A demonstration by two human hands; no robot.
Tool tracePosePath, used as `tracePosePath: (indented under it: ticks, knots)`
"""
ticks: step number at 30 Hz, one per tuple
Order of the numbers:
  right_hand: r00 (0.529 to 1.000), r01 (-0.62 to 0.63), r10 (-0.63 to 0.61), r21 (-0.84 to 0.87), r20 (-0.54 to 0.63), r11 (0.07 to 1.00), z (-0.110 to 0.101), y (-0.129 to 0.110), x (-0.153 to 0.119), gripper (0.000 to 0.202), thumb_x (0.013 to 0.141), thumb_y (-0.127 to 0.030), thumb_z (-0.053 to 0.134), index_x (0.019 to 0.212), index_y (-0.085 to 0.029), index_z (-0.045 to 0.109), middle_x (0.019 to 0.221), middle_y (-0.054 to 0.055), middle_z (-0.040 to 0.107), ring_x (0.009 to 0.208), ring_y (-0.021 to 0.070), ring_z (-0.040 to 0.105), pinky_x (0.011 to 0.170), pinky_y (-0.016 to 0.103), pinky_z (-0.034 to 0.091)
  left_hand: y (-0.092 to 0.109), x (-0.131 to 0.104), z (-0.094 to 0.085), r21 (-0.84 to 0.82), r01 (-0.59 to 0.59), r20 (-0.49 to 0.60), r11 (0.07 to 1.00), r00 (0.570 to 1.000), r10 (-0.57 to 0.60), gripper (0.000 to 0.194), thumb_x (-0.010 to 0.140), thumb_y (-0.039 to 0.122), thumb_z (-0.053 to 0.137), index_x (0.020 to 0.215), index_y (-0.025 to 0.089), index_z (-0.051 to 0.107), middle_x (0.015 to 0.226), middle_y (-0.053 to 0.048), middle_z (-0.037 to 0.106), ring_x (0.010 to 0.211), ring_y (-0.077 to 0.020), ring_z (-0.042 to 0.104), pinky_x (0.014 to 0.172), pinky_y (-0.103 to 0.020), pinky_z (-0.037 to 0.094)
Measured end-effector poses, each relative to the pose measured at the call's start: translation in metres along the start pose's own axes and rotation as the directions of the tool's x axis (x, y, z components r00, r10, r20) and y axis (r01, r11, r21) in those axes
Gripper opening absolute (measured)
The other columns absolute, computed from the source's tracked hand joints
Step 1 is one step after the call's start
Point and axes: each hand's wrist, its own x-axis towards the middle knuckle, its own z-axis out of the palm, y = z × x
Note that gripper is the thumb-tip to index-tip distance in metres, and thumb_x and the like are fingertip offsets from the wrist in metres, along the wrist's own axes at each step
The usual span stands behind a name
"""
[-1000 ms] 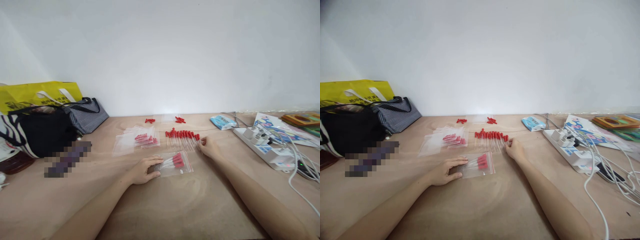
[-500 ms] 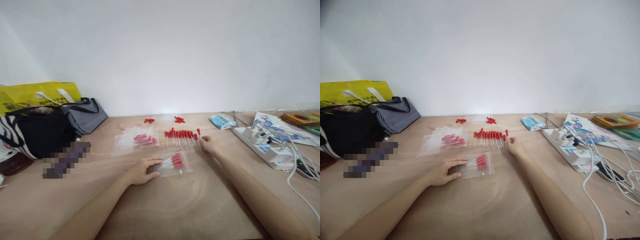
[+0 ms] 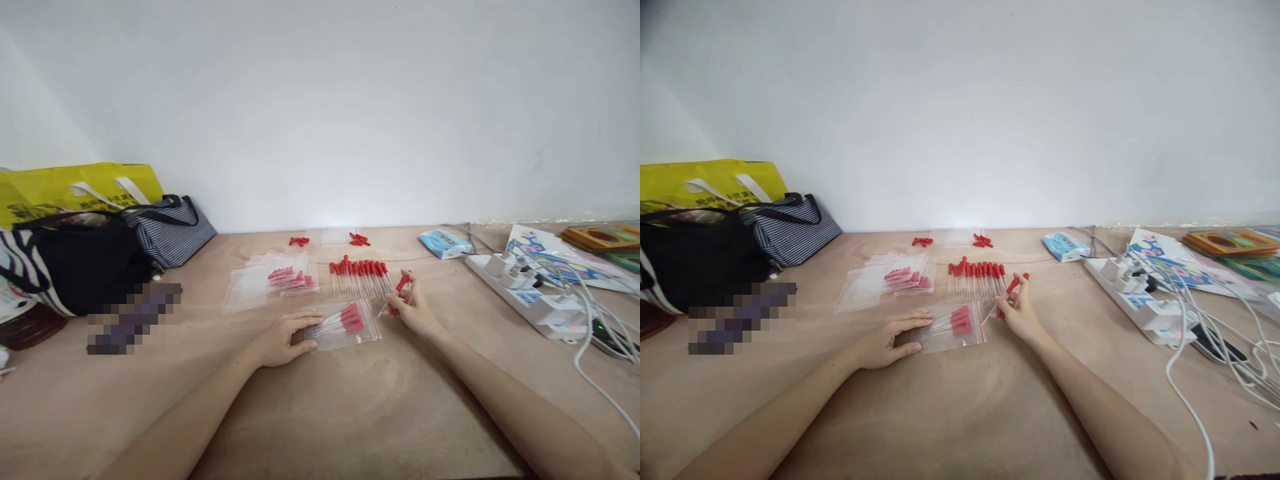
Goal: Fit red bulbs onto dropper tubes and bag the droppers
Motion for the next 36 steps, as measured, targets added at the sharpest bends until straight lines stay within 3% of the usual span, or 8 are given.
tracePosePath:
  ticks: [8,14,17,20,25,36]
  knots:
    - [0.994,-0.102,0.097,0.126,0.044,0.987,0.012,0.004,-0.015,0.061,0.066,-0.055,0.057,0.107,-0.025,0.022,0.064,-0.006,0.054,0.050,0.0121,0.057,0.049,0.027,0.046,-0.001,0.000,0.001,-0.040,-0.008,-0.030,0.999,1.000,0.007,0.040,0.077,0.035,0.054,0.115,0.023,0.052,0.123,-0.005,0.051,0.116,-0.0210,0.043,0.098,-0.039,0.033]
    - [0.977,-0.178,0.144,0.232,0.155,0.956,0.010,0.005,-0.025,0.047,0.067,-0.054,0.058,0.094,-0.024,0.033,0.070,-0.002,0.058,0.062,0.0140,0.060,0.065,0.034,0.048,-0.001,0.000,0.000,-0.027,-0.006,-0.016,1.000,1.000,0.006,0.041,0.077,0.035,0.054,0.116,0.022,0.051,0.124,-0.006,0.050,0.116,-0.0210,0.042,0.098,-0.038,0.032]
    - [0.968,-0.175,0.142,0.150,0.207,0.973,0.008,0.003,-0.026,0.042,0.063,-0.049,0.064,0.086,-0.021,0.043,0.067,-0.002,0.056,0.061,0.0122,0.058,0.065,0.031,0.048,-0.001,0.000,0.000,-0.024,0.002,-0.012,1.000,1.000,-0.002,0.042,0.077,0.036,0.055,0.116,0.023,0.051,0.124,-0.006,0.049,0.117,-0.0213,0.042,0.099,-0.039,0.032]
    - [0.949,-0.146,0.148,-0.025,0.279,0.989,0.007,-0.001,-0.025,0.039,0.060,-0.047,0.066,0.079,-0.018,0.050,0.064,-0.003,0.053,0.050,0.0070,0.049,0.051,0.024,0.044,-0.001,0.000,0.000,-0.026,0.010,-0.010,1.000,1.000,-0.010,0.041,0.076,0.037,0.055,0.115,0.023,0.052,0.124,-0.005,0.050,0.116,-0.0213,0.042,0.098,-0.038,0.033]
    - [0.947,-0.133,0.151,-0.082,0.283,0.988,0.008,0.000,-0.026,0.042,0.056,-0.045,0.068,0.078,-0.020,0.044,0.064,-0.006,0.051,0.038,0.0027,0.038,0.031,0.016,0.030,-0.001,0.001,0.000,-0.023,0.002,-0.023,1.000,1.000,-0.002,0.041,0.076,0.036,0.055,0.115,0.023,0.052,0.123,-0.005,0.051,0.116,-0.0211,0.043,0.097,-0.038,0.034]
    - [0.923,-0.171,0.218,-0.170,0.318,0.971,0.011,-0.001,-0.023,0.032,0.054,-0.038,0.071,0.065,-0.016,0.051,0.053,-0.004,0.054,0.040,0.0046,0.042,0.034,0.016,0.034,-0.004,0.002,0.001,0.007,-0.002,0.004,1.000,1.000,0.002,0.042,0.077,0.035,0.055,0.116,0.020,0.051,0.125,-0.007,0.049,0.117,-0.0210,0.041,0.099,-0.038,0.032]
